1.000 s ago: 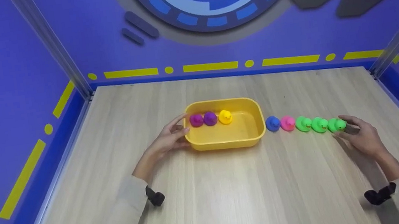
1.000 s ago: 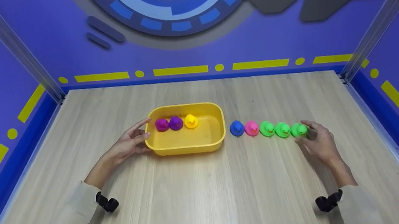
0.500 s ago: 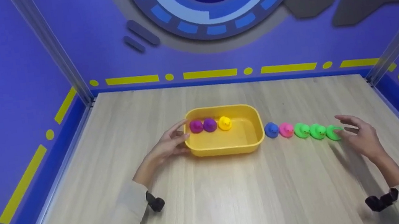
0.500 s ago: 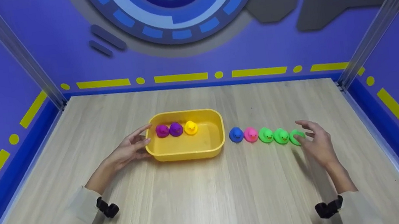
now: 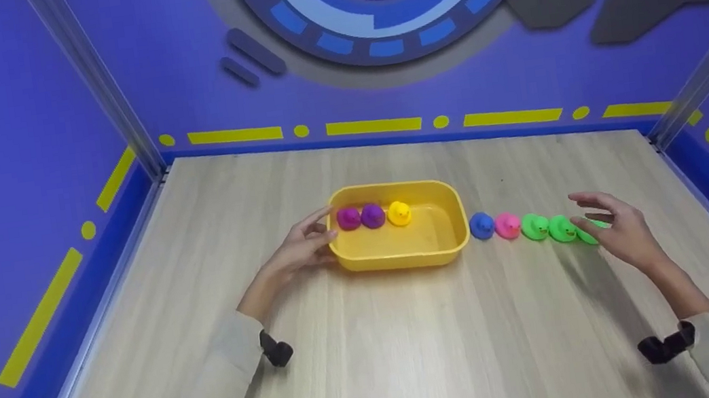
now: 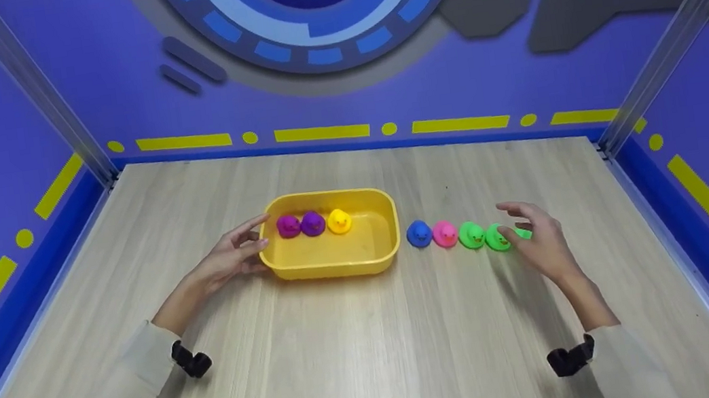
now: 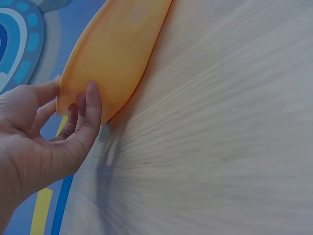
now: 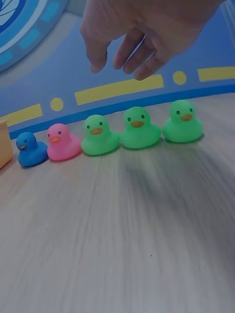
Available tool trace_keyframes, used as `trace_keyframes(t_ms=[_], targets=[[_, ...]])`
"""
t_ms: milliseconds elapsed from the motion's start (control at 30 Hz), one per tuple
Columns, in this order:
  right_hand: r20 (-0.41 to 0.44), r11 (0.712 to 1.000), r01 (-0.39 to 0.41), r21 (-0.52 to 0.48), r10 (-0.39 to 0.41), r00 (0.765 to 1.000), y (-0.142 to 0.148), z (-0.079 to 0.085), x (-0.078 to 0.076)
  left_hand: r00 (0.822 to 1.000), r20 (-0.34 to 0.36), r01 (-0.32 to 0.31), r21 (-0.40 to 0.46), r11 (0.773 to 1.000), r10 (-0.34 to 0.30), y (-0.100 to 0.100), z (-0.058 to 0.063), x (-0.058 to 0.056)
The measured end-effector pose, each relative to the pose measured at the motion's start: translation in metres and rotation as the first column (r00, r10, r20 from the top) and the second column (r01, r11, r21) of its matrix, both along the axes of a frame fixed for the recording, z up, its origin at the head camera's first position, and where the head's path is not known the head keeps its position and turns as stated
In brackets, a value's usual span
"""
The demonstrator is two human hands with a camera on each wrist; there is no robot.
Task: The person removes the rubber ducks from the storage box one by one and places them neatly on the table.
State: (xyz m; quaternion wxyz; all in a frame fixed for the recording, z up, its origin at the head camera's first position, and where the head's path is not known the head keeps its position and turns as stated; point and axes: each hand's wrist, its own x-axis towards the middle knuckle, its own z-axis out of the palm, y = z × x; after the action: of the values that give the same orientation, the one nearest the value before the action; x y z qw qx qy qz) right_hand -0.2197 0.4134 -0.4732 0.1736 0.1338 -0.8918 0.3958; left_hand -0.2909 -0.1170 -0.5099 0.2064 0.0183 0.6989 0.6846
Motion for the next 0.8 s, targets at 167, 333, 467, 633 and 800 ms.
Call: trace_keyframes(t_ms=[167, 333, 467, 633, 800], targets=[[0.006, 0.999, -0.041, -0.001, 0.041, 0.999, -0.010, 0.005, -0.001, 1.000, -0.013, -0.003, -0.068, 0.998, 0.002, 0.001, 0.006, -0.001], [-0.010, 0.996, -0.088, -0.012, 0.088, 0.996, -0.026, 0.010, -0.008, 0.999, -0.034, -0.011, -0.132, 0.991, 0.007, 0.000, 0.012, -0.003], [-0.004, 0.992, -0.122, 0.002, 0.122, 0.992, -0.039, 0.012, -0.013, 0.999, -0.044, 0.000, -0.120, 0.993, -0.005, 0.000, 0.013, -0.005], [0.024, 0.988, -0.156, 0.010, 0.155, 0.988, -0.052, 0.010, -0.017, 0.999, -0.034, 0.014, -0.102, 0.995, -0.018, -0.001, 0.010, -0.006], [0.033, 0.984, -0.173, -0.031, 0.174, 0.984, -0.067, 0.008, -0.021, 1.000, -0.018, 0.000, -0.118, 0.993, -0.003, 0.001, 0.010, -0.007]])
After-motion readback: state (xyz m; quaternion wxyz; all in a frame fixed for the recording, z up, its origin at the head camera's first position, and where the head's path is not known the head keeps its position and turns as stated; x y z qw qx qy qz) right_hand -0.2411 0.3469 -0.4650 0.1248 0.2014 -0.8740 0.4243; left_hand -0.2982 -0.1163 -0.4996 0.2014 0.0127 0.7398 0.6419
